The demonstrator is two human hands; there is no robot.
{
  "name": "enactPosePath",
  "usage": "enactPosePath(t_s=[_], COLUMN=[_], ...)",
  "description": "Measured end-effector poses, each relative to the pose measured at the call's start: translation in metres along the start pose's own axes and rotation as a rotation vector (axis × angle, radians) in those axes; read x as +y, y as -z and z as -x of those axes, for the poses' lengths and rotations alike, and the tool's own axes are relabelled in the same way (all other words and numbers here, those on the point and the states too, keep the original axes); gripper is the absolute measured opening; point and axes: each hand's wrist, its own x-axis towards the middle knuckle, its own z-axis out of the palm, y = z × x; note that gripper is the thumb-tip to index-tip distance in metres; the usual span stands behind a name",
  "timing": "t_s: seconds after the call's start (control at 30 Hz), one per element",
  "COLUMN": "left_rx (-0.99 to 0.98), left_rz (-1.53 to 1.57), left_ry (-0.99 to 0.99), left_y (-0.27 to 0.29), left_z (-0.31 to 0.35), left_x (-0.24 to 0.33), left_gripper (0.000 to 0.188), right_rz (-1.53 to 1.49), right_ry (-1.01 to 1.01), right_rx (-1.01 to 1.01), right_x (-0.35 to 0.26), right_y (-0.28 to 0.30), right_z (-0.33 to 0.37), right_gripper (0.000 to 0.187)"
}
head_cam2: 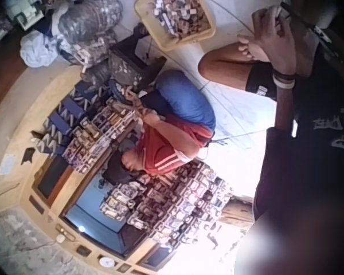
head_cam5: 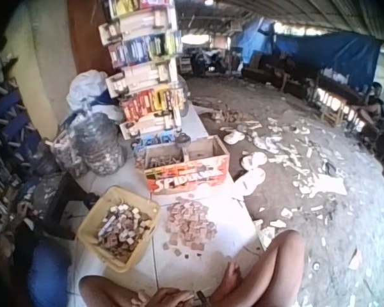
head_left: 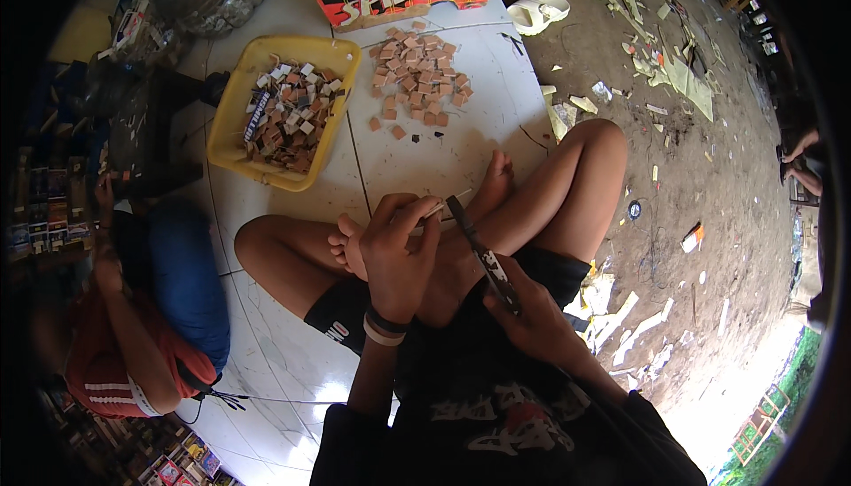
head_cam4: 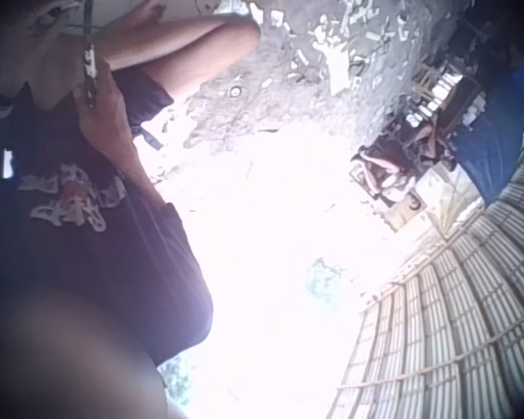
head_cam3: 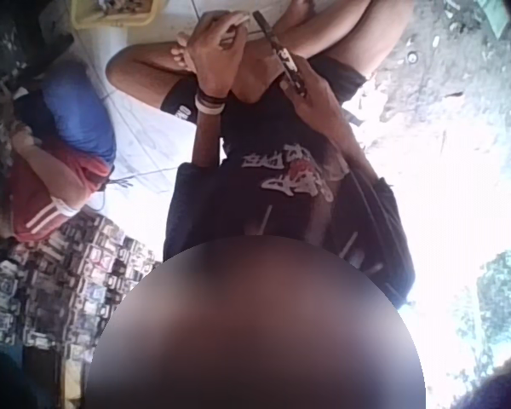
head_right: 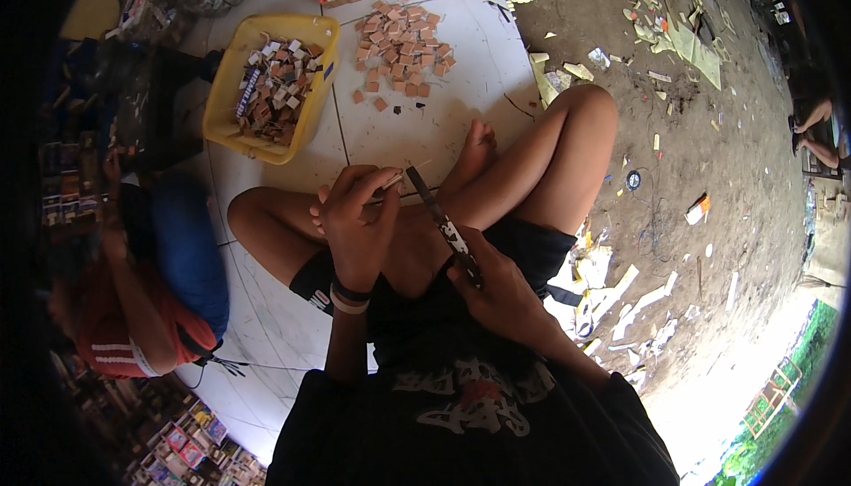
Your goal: The person sits cross-legged on the floor and uses a knife to cut small rectangular wooden blocks into smaller pieces. They place the cut pieces into a yellow plastic container and occasionally gather more blocks from a pile on the floor.
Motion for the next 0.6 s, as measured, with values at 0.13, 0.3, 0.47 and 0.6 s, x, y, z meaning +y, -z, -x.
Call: enactPosePath(t_s=[0.13,0.3,0.47,0.6], left_rx=[0.004,0.085,0.324,0.291], left_rz=[-0.023,0.434,0.266,0.195], left_ry=[-0.021,0.128,0.003,0.043], left_y=[0.001,-0.008,-0.014,-0.015], left_z=[0.001,0.003,0.011,0.015], left_x=[-0.004,-0.007,0.0,0.005], left_gripper=[0.026,0.024,0.024,0.022], right_rz=[-0.015,-0.255,-0.074,0.359], right_ry=[0.0,0.1,0.079,0.16], right_rx=[-0.01,-0.115,-0.039,0.16], right_x=[0.0,0.005,0.006,0.008], right_y=[-0.001,-0.001,-0.015,-0.027], right_z=[0.0,-0.002,-0.007,-0.015], right_gripper=[0.06,0.072,0.083,0.093])
